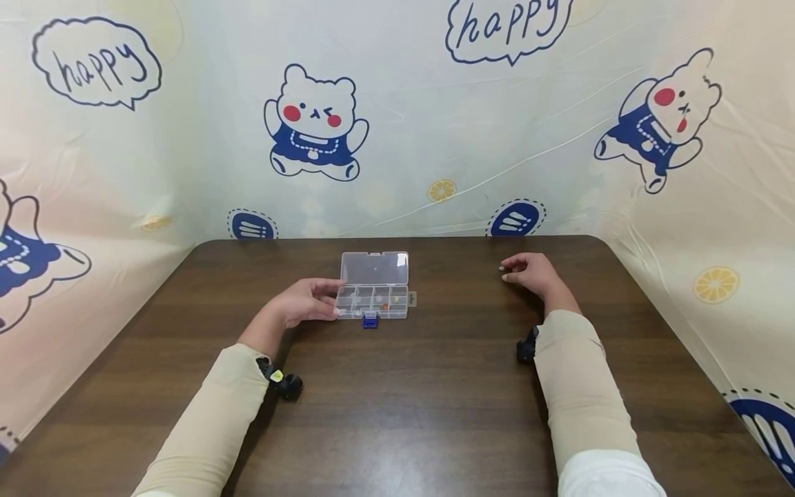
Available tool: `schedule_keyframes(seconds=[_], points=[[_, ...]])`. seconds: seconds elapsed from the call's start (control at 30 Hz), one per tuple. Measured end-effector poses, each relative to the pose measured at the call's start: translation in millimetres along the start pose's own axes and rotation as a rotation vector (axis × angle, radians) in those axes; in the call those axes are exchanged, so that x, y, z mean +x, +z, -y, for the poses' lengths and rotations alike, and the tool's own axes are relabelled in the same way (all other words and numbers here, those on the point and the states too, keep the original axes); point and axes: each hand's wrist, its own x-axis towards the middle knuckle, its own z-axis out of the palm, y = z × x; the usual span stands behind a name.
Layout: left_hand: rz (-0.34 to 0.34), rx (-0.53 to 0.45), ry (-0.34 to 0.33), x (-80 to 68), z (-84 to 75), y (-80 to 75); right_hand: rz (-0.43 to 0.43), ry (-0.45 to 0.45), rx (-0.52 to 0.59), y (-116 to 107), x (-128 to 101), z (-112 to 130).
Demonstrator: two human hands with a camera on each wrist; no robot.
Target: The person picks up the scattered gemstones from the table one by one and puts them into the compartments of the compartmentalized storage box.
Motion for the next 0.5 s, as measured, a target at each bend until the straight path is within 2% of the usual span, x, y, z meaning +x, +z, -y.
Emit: schedule_keyframes(seconds=[0.37,0.5], points=[[-0.010,0.009,-0.003,0.0,0.8,-0.8,0.002,0.016,-0.046,4.6,4.7,3.7],[0.004,-0.020,-0.001,0.8,0.5,0.6,-0.001,0.023,-0.078,5.9,6.1,4.6]])
